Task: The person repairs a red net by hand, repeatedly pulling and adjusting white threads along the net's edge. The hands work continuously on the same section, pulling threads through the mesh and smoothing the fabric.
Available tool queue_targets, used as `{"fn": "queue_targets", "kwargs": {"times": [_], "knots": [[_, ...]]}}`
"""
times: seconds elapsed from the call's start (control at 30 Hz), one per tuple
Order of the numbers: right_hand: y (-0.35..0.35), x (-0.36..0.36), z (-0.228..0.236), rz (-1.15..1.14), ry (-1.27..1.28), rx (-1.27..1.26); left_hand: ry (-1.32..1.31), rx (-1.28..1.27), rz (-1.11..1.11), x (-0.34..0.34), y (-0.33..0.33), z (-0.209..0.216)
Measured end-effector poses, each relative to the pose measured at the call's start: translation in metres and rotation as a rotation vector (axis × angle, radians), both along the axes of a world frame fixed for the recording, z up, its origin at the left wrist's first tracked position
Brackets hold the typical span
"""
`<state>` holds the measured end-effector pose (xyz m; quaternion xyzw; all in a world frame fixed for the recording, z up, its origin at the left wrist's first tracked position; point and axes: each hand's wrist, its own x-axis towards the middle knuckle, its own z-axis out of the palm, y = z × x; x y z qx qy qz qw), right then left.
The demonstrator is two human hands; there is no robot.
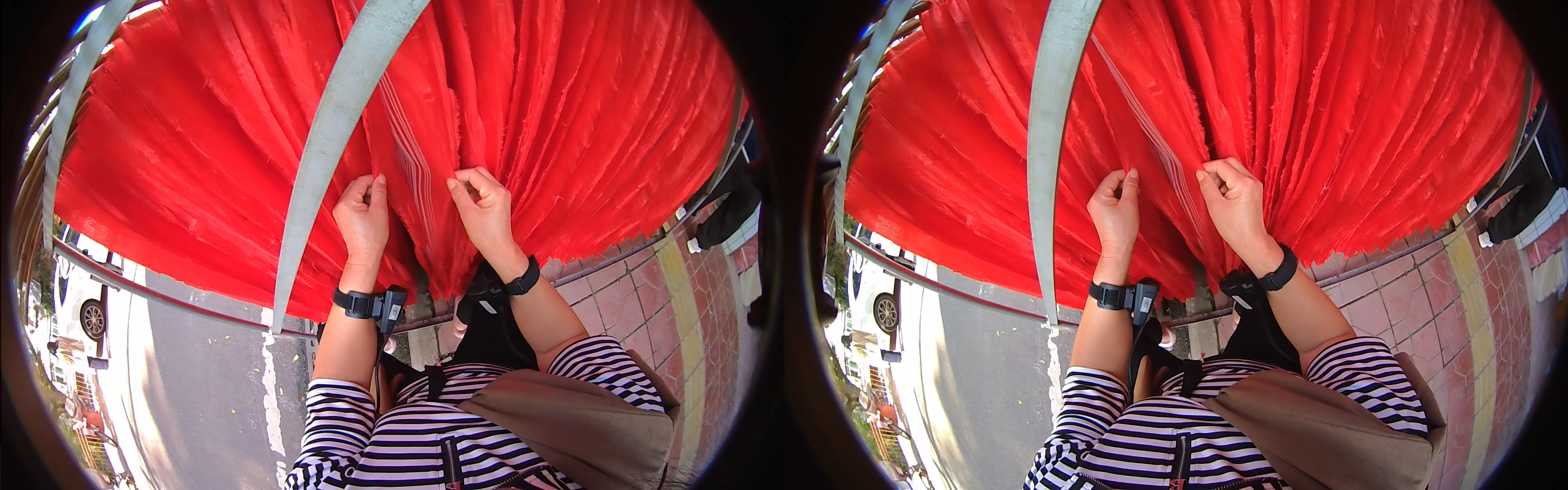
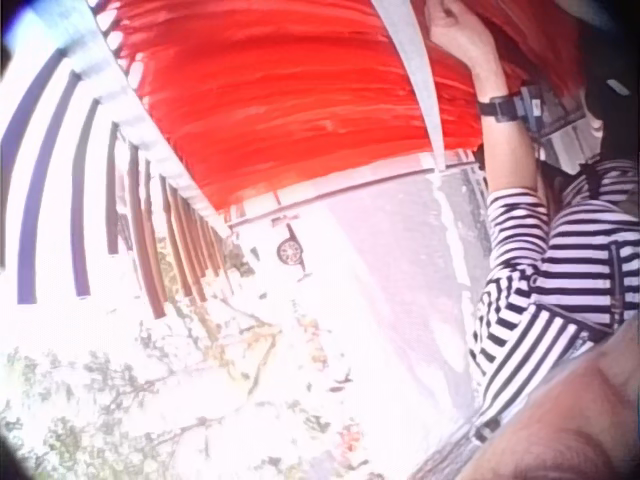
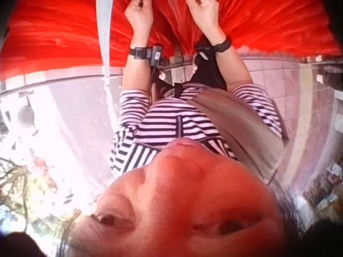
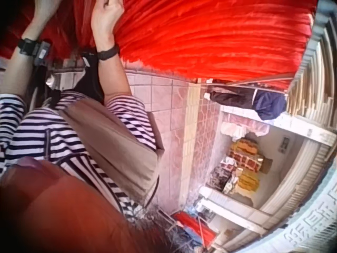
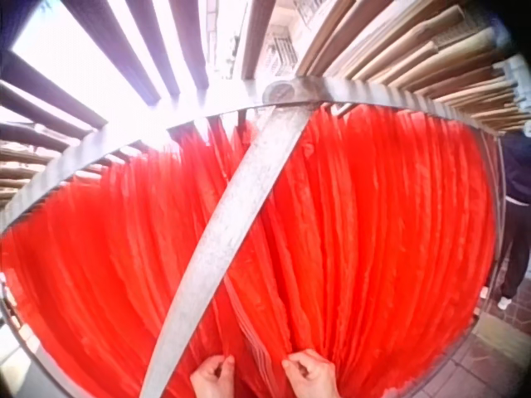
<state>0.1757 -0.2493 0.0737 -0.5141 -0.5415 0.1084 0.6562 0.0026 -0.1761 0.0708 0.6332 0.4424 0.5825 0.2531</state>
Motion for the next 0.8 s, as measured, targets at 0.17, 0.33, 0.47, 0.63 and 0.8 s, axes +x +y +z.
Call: {"fn": "queue_targets", "kwargs": {"times": [0.17,0.33,0.47,0.63,0.8], "knots": [[-0.006,-0.012,0.025,-0.028,-0.150,0.061,0.072,0.088,0.019,-0.002,-0.005,0.007],[-0.011,-0.025,0.067,-0.002,-0.257,0.256,0.089,0.105,0.024,-0.002,-0.006,0.006],[-0.013,-0.048,0.088,0.238,-0.273,0.289,0.072,0.209,0.035,-0.003,-0.003,0.005],[-0.006,-0.050,0.107,0.051,-0.270,0.359,0.082,0.189,0.061,-0.010,-0.005,0.010],[-0.003,-0.060,0.103,0.092,-0.464,0.294,0.065,0.074,0.044,-0.015,-0.012,0.014]]}}
